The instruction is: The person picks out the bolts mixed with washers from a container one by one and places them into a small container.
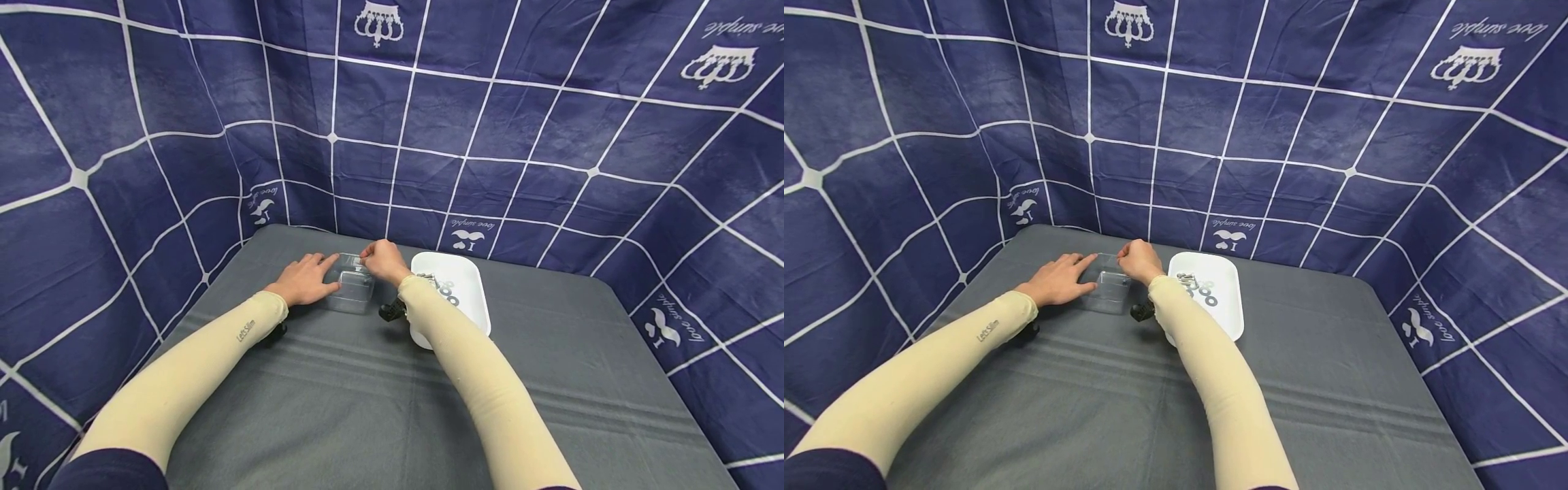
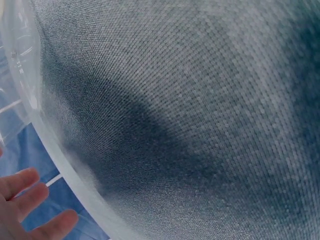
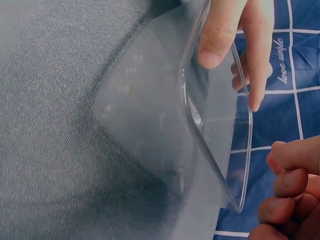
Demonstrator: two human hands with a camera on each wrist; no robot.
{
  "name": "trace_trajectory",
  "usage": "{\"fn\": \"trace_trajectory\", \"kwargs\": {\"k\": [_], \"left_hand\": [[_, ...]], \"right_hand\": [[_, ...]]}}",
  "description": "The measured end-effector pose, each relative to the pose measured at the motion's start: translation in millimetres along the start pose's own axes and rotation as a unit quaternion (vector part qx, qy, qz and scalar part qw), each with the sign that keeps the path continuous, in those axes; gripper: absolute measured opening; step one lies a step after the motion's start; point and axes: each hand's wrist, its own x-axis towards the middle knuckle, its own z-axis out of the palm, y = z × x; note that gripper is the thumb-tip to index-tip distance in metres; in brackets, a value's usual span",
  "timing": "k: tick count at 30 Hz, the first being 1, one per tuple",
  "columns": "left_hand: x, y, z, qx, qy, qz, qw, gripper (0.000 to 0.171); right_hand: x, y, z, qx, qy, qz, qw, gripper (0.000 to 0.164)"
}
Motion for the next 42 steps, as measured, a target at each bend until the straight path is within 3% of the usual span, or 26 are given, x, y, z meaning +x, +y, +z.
{"fn": "trace_trajectory", "kwargs": {"k": [21, 37, 42], "left_hand": [[-1.3, 0.2, -4.2, 0.009, 0.009, 0.014, 0.9998, 0.08], [6.3, 2.6, -4.1, 0.008, 0.022, 0.02, 0.9995, 0.075], [10.4, 6.6, -5.0, 0.011, 0.04, 0.018, 0.999, 0.073]], "right_hand": [[-18, 25, -33, 0.012, 0.028, -0.001, 1.0, 0.014], [-30, 42, -55, 0.013, 0.039, 0.009, 0.999, 0.016], [-34, 47, -61, 0.004, 0.042, 0.011, 0.999, 0.016]]}}
